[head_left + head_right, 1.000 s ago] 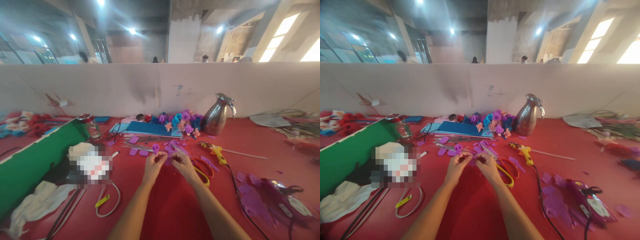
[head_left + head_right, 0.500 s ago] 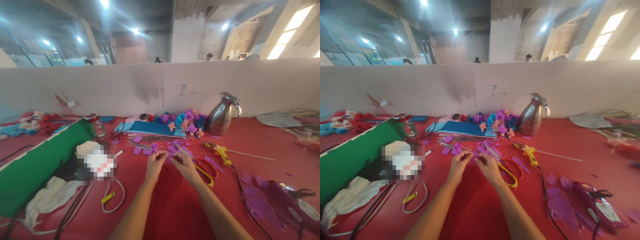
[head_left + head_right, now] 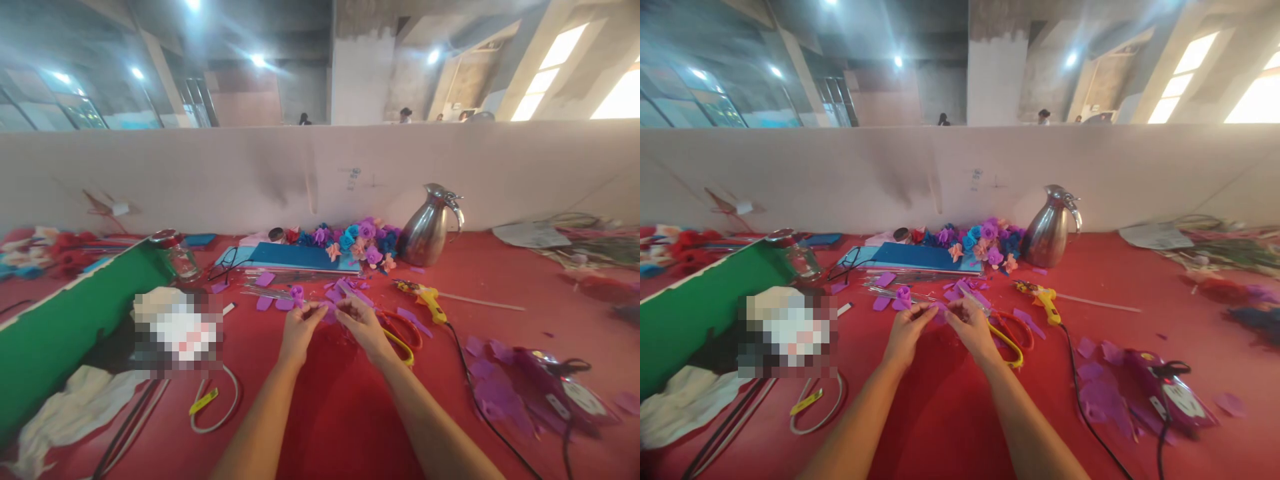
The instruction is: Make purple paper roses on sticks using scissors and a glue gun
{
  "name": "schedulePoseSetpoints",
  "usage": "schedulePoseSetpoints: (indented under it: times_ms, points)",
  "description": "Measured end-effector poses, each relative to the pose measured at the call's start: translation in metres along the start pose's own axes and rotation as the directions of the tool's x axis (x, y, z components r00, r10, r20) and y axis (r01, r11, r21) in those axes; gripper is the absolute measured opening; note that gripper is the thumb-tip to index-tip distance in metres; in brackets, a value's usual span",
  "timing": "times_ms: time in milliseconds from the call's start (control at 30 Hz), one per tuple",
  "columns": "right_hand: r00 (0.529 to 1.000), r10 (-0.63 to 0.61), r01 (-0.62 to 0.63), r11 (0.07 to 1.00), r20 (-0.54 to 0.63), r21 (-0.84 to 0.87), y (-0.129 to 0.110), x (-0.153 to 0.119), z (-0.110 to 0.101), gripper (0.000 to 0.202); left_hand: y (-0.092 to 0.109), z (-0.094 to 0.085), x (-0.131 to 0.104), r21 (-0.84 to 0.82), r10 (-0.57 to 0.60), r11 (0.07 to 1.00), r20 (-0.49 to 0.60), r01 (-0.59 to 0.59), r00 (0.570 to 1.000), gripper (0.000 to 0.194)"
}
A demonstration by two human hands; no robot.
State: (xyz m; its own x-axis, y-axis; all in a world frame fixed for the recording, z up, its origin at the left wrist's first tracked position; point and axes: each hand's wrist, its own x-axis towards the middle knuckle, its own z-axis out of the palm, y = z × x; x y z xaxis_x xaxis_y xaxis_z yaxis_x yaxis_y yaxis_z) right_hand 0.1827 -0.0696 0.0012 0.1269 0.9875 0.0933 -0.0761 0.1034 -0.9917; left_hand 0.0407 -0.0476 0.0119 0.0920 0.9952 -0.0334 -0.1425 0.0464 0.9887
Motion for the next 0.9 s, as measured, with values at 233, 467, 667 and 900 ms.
schedulePoseSetpoints:
  times_ms: [233,467,667,900]
  points:
    - [1.0,-0.019,0.02,1.0,-0.019,0.006,0.001,0.001,-0.001,0.035,-0.002,-0.001,0.004,-0.015,-0.001,1.0,-0.033,0.001,0.999,0.028]
    - [0.993,-0.067,0.034,0.954,-0.101,-0.297,0.005,0.006,-0.01,0.022,0.0,-0.004,0.005,0.024,-0.009,1.0,-0.044,0.01,0.999,0.032]
    - [0.882,-0.039,-0.281,0.756,-0.47,-0.591,-0.018,0.012,-0.099,0.03,0.007,-0.01,0.006,0.002,-0.061,0.998,-0.045,0.061,0.997,0.033]
    - [0.731,0.096,-0.642,0.432,-0.676,-0.633,-0.009,0.014,-0.177,0.041,0.012,-0.01,0.004,-0.107,-0.369,0.911,0.219,0.398,0.903,0.04]
